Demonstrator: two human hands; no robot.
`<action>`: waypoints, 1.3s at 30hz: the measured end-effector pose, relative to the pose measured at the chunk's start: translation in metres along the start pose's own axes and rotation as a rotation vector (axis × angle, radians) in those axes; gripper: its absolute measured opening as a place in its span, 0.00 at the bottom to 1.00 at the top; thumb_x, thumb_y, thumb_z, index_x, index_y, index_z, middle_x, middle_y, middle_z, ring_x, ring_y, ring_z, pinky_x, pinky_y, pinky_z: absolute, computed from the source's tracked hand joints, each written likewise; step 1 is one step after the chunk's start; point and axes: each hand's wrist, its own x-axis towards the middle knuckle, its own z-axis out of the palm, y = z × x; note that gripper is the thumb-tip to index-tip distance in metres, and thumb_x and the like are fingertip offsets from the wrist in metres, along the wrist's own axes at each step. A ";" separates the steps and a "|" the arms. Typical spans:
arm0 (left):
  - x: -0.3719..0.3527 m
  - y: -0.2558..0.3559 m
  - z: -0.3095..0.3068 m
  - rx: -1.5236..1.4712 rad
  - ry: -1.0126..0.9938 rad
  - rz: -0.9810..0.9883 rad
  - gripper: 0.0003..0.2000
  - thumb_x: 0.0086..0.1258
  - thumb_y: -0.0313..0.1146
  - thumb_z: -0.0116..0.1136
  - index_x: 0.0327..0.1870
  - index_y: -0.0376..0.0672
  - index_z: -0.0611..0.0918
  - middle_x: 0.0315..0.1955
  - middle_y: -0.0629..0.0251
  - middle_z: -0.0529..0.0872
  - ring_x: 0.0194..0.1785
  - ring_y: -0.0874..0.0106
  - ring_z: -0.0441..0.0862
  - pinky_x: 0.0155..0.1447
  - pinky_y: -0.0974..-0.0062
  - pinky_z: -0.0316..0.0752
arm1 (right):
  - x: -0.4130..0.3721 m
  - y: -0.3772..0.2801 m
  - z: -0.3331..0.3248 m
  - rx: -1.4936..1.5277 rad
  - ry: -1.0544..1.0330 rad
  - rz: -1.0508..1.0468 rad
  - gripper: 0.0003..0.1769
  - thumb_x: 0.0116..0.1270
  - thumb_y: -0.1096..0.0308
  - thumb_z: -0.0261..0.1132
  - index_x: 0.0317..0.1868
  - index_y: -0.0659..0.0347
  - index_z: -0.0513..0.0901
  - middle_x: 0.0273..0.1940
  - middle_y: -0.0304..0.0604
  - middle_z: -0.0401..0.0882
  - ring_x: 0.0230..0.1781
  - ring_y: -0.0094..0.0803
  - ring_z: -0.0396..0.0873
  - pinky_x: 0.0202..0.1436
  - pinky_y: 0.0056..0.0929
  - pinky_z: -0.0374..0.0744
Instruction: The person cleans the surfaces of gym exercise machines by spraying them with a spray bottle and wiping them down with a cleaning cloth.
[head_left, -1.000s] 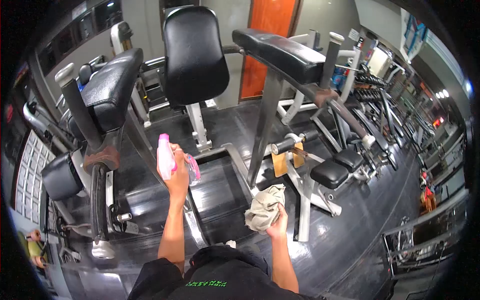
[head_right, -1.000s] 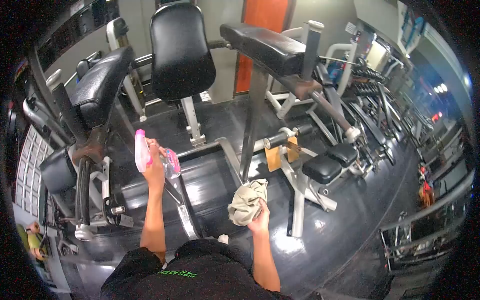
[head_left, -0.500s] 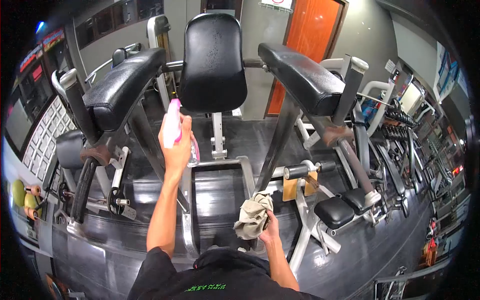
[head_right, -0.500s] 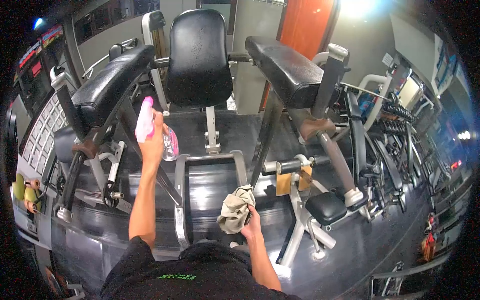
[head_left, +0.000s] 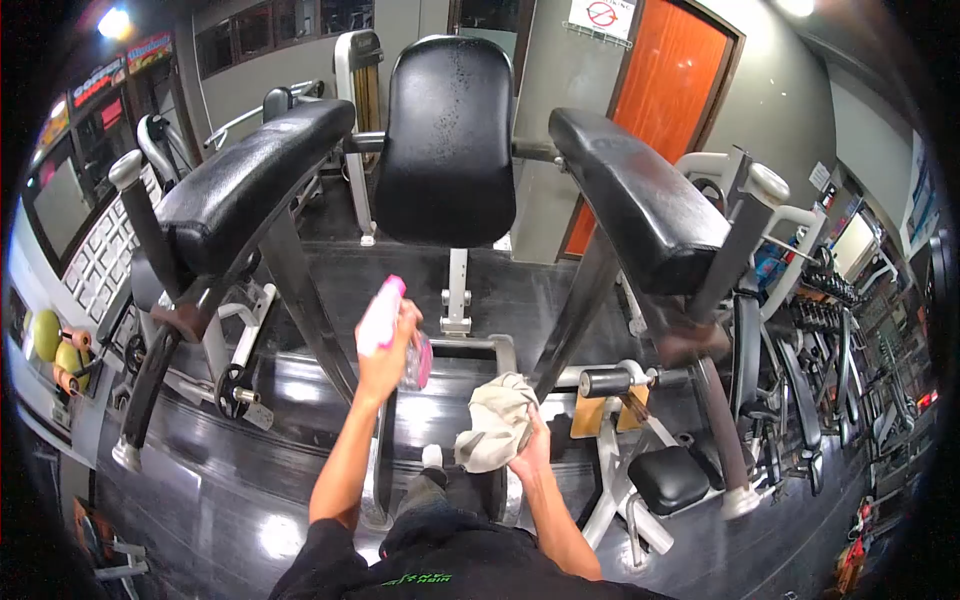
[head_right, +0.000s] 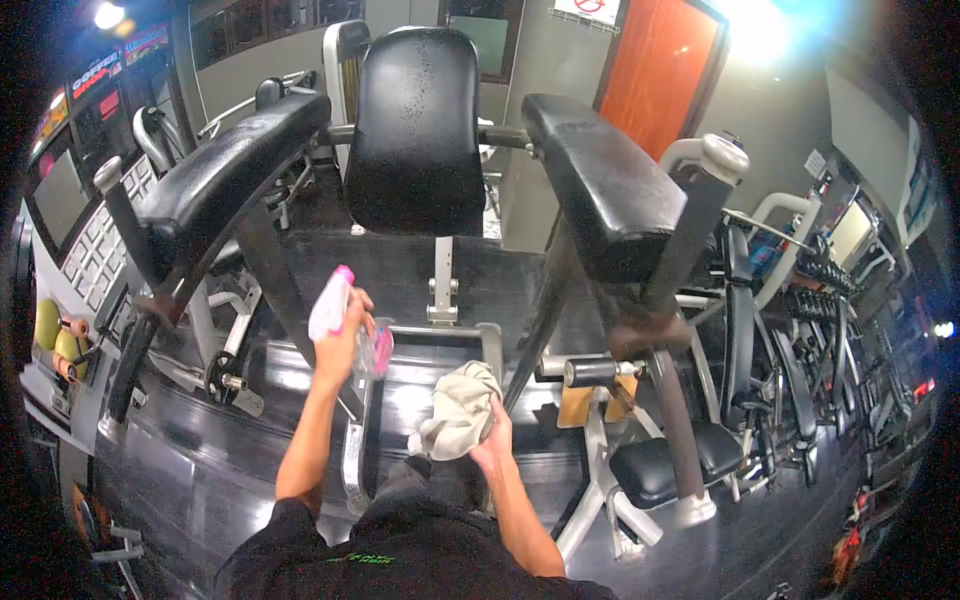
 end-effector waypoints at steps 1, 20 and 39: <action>-0.005 -0.005 -0.003 0.025 -0.033 -0.004 0.06 0.69 0.25 0.54 0.43 0.34 0.76 0.31 0.66 0.80 0.25 0.83 0.75 0.31 0.83 0.73 | 0.017 -0.006 0.005 0.087 -0.062 0.036 0.26 0.71 0.54 0.52 0.63 0.60 0.68 0.60 0.48 0.72 0.60 0.45 0.71 0.66 0.48 0.67; 0.052 -0.046 -0.081 0.163 0.032 0.026 0.08 0.63 0.29 0.59 0.35 0.35 0.75 0.30 0.59 0.81 0.29 0.72 0.79 0.38 0.75 0.76 | 0.303 -0.071 0.280 -1.447 -0.237 -1.814 0.30 0.62 0.76 0.58 0.66 0.68 0.64 0.67 0.65 0.55 0.69 0.59 0.54 0.72 0.45 0.52; 0.079 -0.070 -0.104 0.101 0.052 -0.133 0.05 0.65 0.24 0.54 0.37 0.34 0.73 0.33 0.57 0.78 0.29 0.76 0.76 0.32 0.79 0.76 | 0.320 -0.079 0.235 -2.092 -0.711 -1.301 0.36 0.46 0.80 0.61 0.59 0.45 0.77 0.57 0.45 0.77 0.56 0.46 0.74 0.62 0.40 0.71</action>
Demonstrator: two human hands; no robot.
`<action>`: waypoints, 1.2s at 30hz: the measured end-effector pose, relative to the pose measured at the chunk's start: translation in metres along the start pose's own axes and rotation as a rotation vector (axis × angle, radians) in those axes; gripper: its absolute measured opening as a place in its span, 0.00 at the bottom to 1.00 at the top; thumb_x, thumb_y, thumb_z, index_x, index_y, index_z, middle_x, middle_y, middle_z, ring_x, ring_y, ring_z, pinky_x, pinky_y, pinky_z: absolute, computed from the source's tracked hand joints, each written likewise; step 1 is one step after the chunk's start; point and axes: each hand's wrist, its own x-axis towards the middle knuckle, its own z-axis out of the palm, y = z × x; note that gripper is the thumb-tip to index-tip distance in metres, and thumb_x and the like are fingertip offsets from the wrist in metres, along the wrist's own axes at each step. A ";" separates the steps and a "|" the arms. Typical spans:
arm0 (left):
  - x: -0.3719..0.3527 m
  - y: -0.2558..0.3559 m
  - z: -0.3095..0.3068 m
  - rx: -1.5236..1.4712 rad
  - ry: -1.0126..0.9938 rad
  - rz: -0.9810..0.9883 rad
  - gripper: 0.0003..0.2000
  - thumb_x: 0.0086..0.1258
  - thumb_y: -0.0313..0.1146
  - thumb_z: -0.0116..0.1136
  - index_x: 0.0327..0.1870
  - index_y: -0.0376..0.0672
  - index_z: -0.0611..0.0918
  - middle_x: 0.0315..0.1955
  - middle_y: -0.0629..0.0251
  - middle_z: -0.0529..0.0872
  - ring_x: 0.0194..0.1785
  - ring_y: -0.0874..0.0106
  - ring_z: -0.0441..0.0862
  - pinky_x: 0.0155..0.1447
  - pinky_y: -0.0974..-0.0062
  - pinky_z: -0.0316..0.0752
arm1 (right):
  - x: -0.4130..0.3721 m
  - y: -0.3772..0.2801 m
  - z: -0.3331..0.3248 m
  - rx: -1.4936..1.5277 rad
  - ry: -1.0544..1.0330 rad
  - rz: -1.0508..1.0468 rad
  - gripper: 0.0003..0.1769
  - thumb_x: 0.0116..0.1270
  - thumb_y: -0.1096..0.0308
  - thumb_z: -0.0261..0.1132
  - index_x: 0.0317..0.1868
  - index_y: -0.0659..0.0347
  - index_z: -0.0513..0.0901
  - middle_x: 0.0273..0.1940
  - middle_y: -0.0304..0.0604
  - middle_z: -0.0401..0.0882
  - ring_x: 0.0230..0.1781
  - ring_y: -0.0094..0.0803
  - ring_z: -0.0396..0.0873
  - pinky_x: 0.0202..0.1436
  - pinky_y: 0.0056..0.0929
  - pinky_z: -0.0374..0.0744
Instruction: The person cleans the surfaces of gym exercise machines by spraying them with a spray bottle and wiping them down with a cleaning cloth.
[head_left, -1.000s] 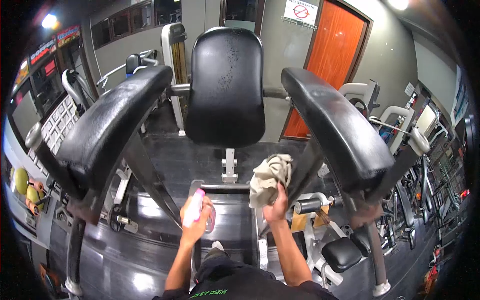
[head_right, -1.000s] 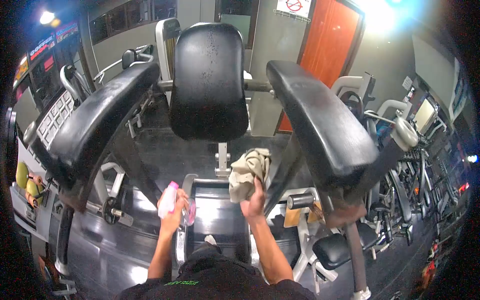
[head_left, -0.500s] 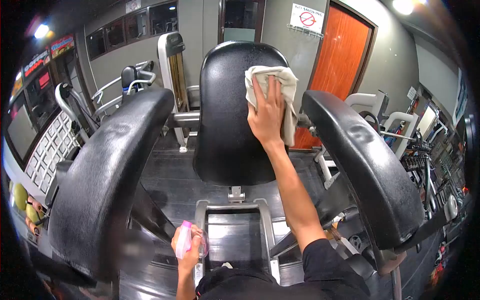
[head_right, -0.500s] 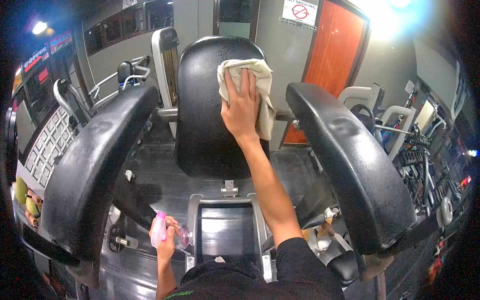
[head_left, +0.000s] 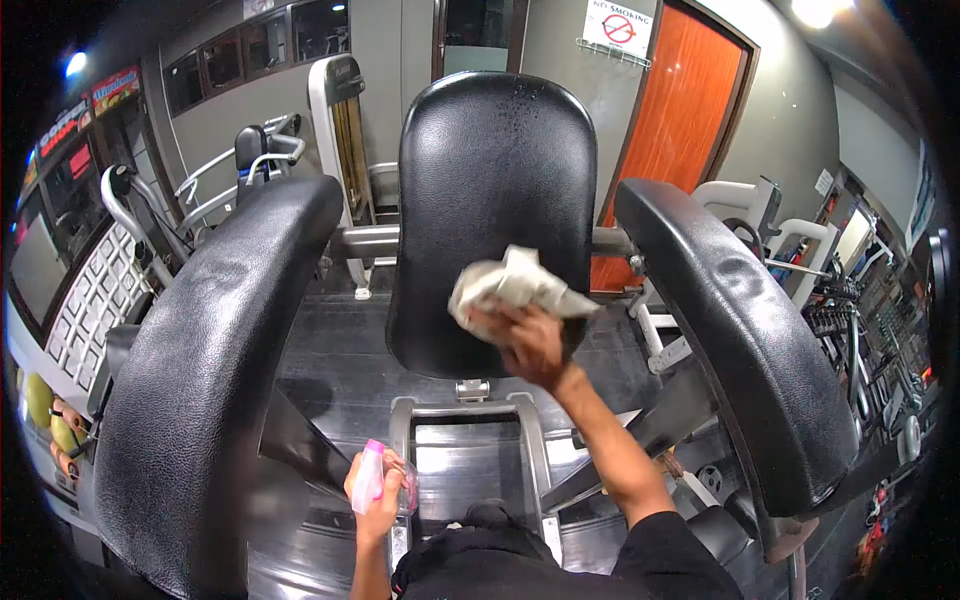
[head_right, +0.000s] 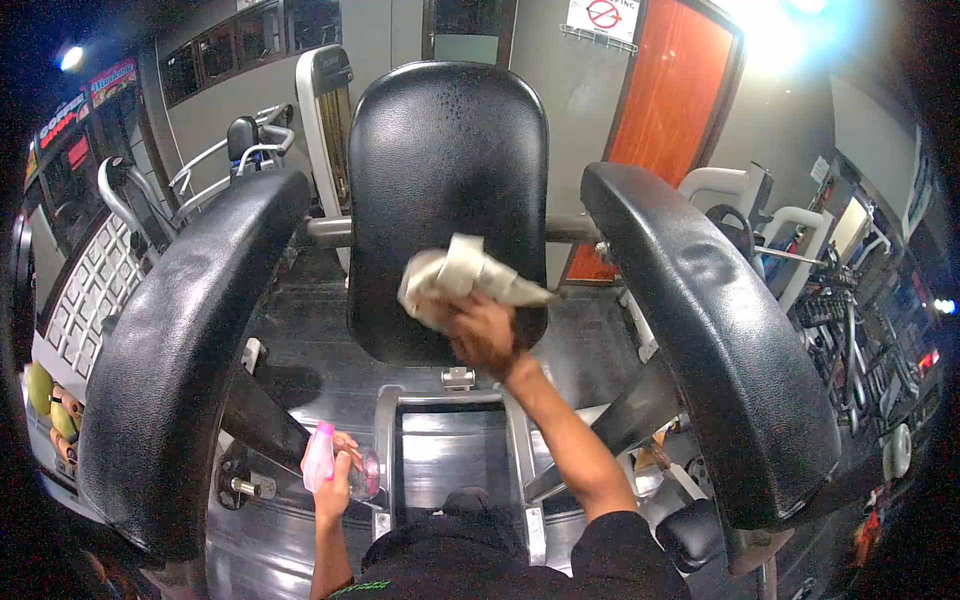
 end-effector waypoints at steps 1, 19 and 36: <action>0.000 0.000 0.001 0.001 0.000 0.006 0.04 0.65 0.24 0.54 0.37 0.34 0.73 0.33 0.57 0.78 0.28 0.76 0.76 0.32 0.78 0.76 | -0.008 -0.009 0.005 0.034 0.017 0.005 0.35 0.46 0.81 0.60 0.59 0.47 0.77 0.56 0.46 0.78 0.56 0.45 0.75 0.62 0.40 0.71; -0.015 -0.006 -0.029 0.017 0.186 -0.070 0.07 0.66 0.25 0.54 0.41 0.35 0.73 0.35 0.57 0.78 0.30 0.75 0.77 0.31 0.78 0.76 | 0.220 -0.002 -0.037 -0.309 0.203 -0.330 0.16 0.61 0.67 0.58 0.51 0.52 0.81 0.56 0.45 0.76 0.62 0.38 0.70 0.64 0.36 0.70; -0.010 0.000 -0.023 0.050 0.104 -0.073 0.06 0.66 0.23 0.53 0.41 0.36 0.73 0.35 0.58 0.78 0.31 0.76 0.77 0.32 0.78 0.76 | 0.190 0.003 -0.044 -0.309 0.256 -0.233 0.25 0.56 0.76 0.55 0.53 0.43 0.80 0.58 0.42 0.73 0.54 0.40 0.76 0.58 0.37 0.75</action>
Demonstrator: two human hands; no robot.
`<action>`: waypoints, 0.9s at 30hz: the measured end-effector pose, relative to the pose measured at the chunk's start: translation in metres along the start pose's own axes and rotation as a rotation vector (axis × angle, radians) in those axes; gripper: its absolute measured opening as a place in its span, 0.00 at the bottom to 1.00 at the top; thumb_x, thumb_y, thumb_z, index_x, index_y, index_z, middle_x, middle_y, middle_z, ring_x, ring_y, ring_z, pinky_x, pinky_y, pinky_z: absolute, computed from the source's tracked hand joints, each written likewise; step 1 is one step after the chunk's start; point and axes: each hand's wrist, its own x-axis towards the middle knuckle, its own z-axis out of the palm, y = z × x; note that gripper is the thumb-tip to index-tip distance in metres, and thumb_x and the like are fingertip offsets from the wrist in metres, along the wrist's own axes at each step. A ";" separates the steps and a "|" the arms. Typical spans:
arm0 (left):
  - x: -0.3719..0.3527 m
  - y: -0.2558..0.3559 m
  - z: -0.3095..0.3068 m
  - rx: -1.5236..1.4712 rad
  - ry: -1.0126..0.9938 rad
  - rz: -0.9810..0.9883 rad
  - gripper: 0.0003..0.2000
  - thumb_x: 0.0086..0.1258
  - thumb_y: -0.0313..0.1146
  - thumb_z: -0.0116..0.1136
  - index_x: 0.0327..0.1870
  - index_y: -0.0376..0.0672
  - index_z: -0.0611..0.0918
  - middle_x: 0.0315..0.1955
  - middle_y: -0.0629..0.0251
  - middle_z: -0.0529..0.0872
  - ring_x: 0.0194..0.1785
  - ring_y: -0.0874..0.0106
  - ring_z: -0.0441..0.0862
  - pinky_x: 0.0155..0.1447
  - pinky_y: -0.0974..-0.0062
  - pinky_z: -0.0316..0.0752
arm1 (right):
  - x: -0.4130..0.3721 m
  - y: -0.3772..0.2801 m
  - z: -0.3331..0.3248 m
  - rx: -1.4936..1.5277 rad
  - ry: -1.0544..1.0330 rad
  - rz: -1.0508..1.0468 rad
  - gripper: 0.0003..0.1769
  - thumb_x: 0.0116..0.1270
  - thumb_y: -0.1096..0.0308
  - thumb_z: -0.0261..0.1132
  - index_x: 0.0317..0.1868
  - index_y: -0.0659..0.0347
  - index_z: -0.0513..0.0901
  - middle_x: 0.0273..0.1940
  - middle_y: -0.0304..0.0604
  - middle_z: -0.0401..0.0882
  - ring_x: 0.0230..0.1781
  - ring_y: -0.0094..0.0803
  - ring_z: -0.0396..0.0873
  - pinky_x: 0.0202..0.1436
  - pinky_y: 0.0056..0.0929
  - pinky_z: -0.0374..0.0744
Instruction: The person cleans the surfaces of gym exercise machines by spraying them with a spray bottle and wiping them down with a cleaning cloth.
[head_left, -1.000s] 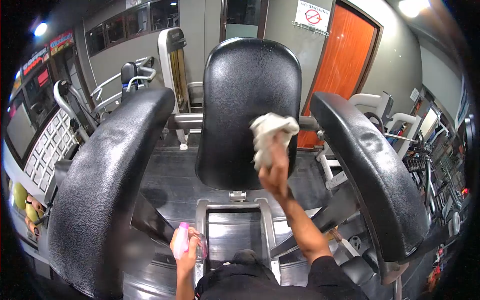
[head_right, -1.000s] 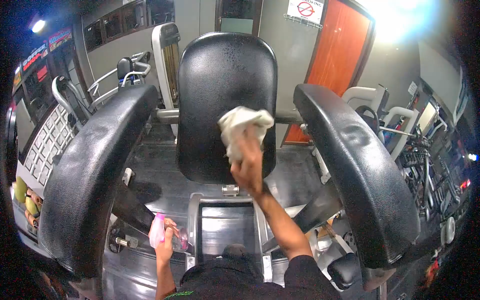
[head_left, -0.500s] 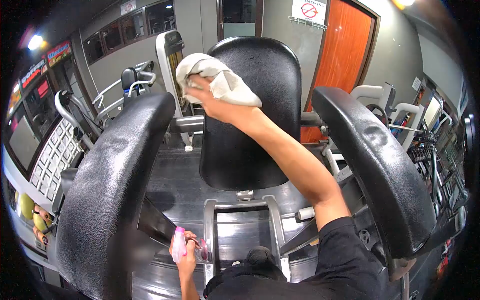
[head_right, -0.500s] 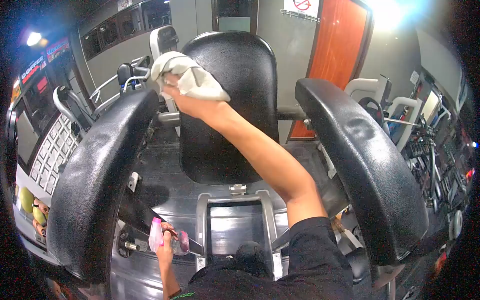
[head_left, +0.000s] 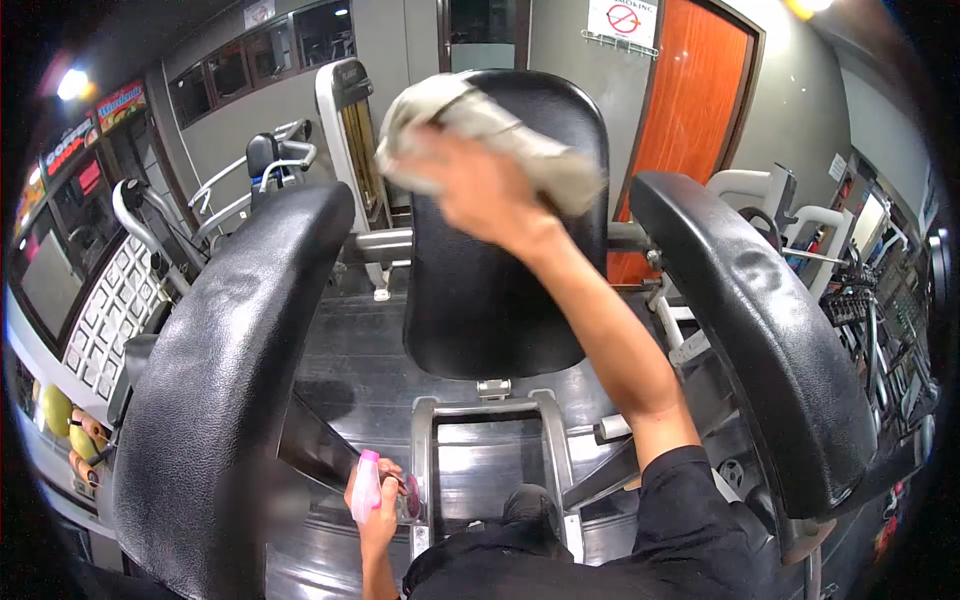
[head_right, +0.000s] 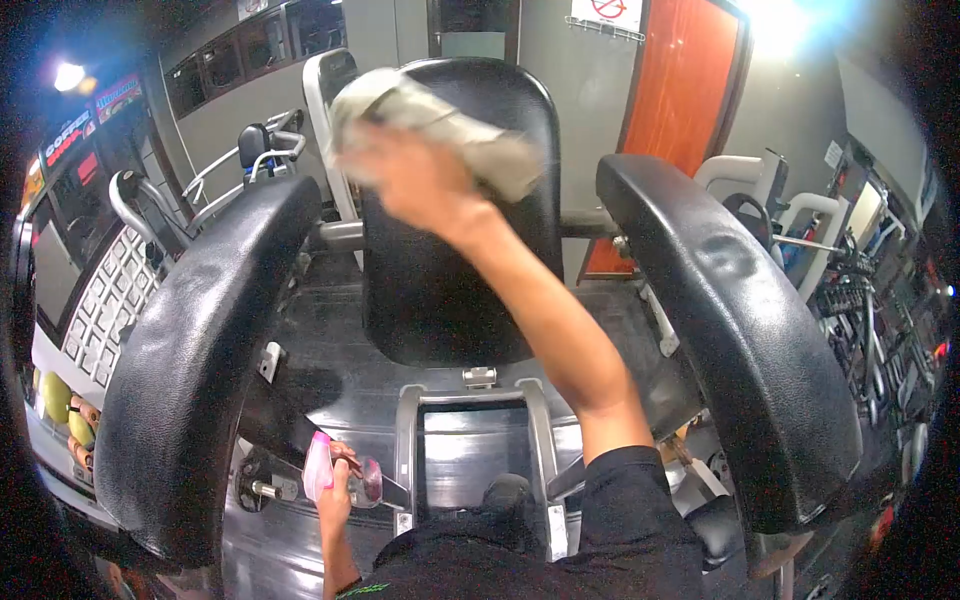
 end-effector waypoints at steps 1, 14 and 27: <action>0.001 -0.001 0.002 -0.009 -0.003 0.004 0.06 0.66 0.23 0.53 0.41 0.35 0.72 0.35 0.58 0.78 0.31 0.76 0.77 0.32 0.78 0.76 | -0.002 -0.009 0.010 0.063 -0.051 -0.075 0.31 0.54 0.78 0.57 0.60 0.45 0.75 0.63 0.40 0.69 0.58 0.38 0.74 0.62 0.39 0.73; -0.017 -0.005 0.002 -0.008 0.006 -0.012 0.06 0.67 0.26 0.54 0.40 0.34 0.72 0.33 0.58 0.78 0.27 0.76 0.77 0.32 0.79 0.75 | -0.025 -0.011 0.003 -0.187 -0.027 0.294 0.30 0.58 0.72 0.56 0.62 0.38 0.74 0.67 0.43 0.64 0.62 0.45 0.69 0.61 0.45 0.72; -0.013 -0.020 -0.007 0.030 -0.019 -0.050 0.06 0.67 0.22 0.53 0.41 0.35 0.72 0.35 0.57 0.78 0.27 0.76 0.76 0.32 0.78 0.75 | -0.063 0.015 -0.025 -0.252 0.324 0.779 0.28 0.62 0.73 0.60 0.64 0.50 0.72 0.67 0.58 0.60 0.69 0.54 0.57 0.71 0.44 0.58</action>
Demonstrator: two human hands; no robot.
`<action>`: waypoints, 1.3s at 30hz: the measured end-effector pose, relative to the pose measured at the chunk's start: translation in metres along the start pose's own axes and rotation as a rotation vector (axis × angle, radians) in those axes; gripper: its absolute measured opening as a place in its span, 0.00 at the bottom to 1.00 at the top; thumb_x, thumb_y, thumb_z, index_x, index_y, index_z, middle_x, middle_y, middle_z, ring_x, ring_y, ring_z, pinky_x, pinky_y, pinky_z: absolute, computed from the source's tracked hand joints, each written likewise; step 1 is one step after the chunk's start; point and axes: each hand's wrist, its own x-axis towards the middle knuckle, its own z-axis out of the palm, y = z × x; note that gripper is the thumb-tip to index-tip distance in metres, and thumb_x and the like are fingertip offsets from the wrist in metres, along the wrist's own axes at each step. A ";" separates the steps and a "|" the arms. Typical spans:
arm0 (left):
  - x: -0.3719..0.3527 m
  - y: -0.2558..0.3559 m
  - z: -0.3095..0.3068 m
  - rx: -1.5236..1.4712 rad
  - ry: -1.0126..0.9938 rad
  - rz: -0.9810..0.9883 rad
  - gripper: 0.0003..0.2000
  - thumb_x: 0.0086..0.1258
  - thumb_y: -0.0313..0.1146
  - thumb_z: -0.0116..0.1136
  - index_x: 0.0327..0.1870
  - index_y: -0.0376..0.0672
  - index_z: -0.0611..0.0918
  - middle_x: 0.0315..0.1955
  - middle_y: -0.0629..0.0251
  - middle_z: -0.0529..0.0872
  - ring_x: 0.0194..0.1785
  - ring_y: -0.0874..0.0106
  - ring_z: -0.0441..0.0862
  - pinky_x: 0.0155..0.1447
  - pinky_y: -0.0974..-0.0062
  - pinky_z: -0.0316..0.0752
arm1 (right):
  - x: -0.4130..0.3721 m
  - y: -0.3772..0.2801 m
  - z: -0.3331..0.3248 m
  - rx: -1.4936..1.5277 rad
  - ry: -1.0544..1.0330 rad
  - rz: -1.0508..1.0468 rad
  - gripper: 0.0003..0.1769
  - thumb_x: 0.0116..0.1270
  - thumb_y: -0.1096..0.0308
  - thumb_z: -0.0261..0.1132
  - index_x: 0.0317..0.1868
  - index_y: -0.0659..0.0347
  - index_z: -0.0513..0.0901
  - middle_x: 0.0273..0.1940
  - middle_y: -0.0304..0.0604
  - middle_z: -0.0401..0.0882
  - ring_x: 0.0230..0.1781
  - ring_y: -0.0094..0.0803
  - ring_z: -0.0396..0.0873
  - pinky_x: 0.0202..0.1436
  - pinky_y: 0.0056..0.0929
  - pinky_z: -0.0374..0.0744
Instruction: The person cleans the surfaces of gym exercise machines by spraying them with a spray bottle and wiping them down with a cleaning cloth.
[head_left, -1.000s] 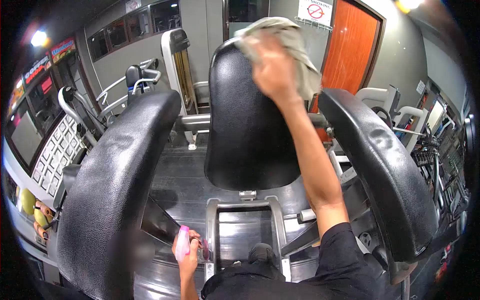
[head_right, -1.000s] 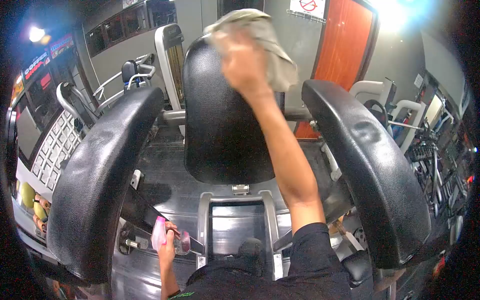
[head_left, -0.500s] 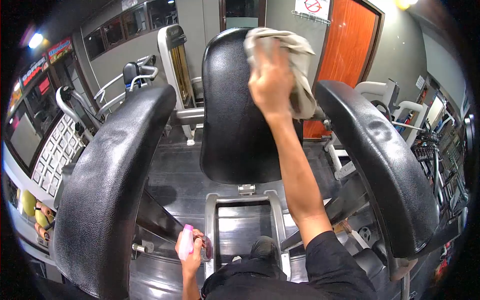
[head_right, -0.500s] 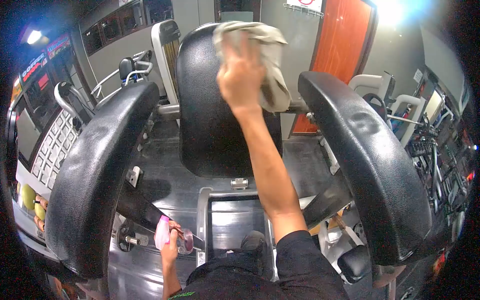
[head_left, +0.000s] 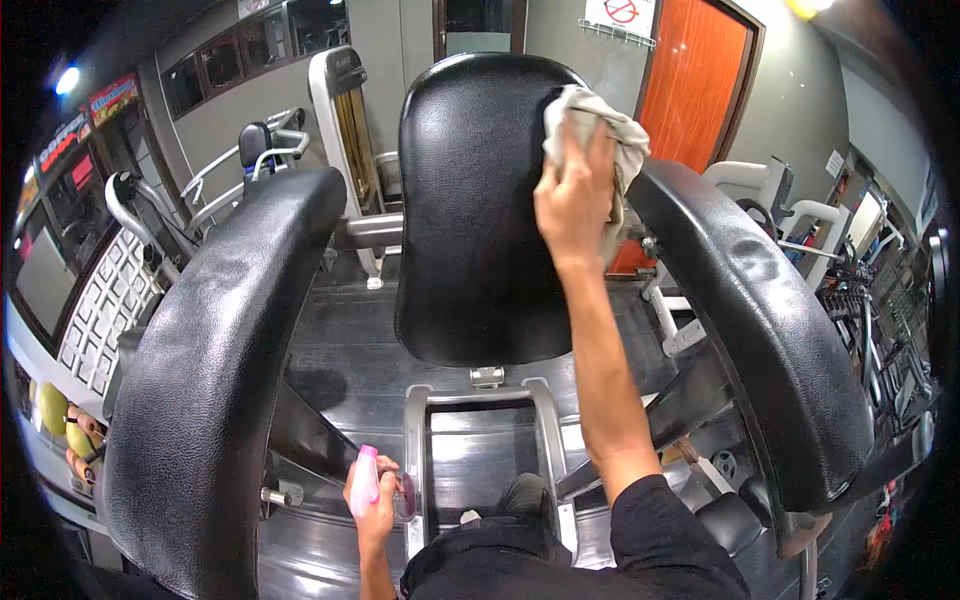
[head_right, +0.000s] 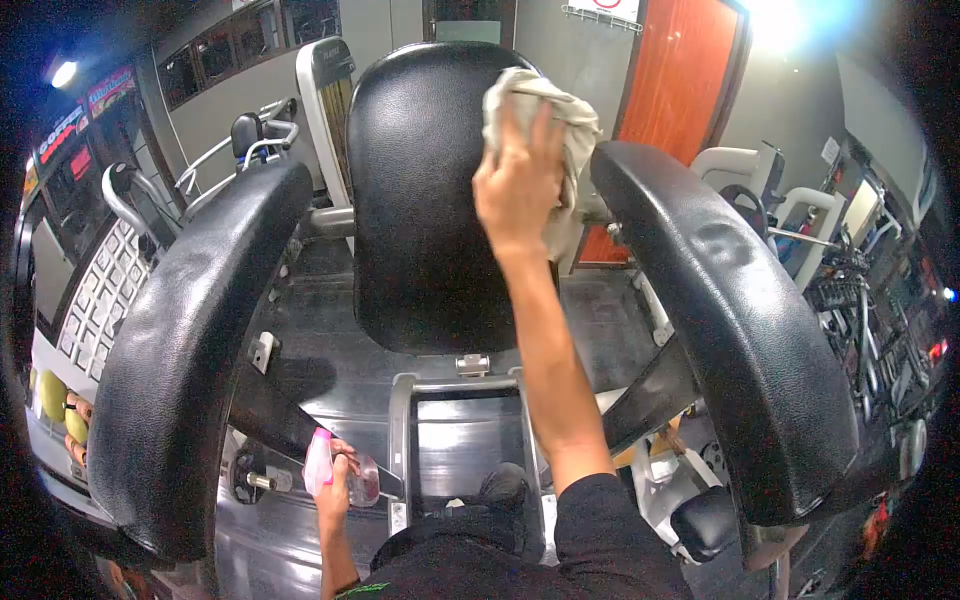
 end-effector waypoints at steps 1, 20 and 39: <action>-0.001 0.002 0.001 0.005 0.000 -0.002 0.06 0.67 0.22 0.53 0.41 0.35 0.72 0.35 0.57 0.78 0.27 0.76 0.76 0.32 0.78 0.75 | -0.007 -0.011 -0.001 0.018 -0.035 -0.109 0.29 0.60 0.73 0.60 0.64 0.50 0.72 0.68 0.58 0.58 0.69 0.53 0.57 0.71 0.44 0.59; -0.016 0.009 -0.002 -0.007 0.049 0.036 0.07 0.68 0.25 0.54 0.42 0.34 0.72 0.35 0.57 0.78 0.26 0.76 0.77 0.32 0.78 0.74 | -0.096 -0.048 0.001 0.199 -0.411 -0.447 0.32 0.53 0.74 0.58 0.62 0.47 0.74 0.63 0.44 0.68 0.60 0.48 0.69 0.66 0.45 0.66; -0.009 0.016 0.005 -0.055 -0.028 0.035 0.05 0.67 0.23 0.53 0.41 0.35 0.72 0.35 0.58 0.78 0.27 0.76 0.76 0.32 0.78 0.74 | -0.181 -0.041 -0.001 0.337 -0.737 -0.522 0.36 0.55 0.77 0.55 0.66 0.38 0.69 0.57 0.46 0.74 0.59 0.45 0.72 0.58 0.45 0.75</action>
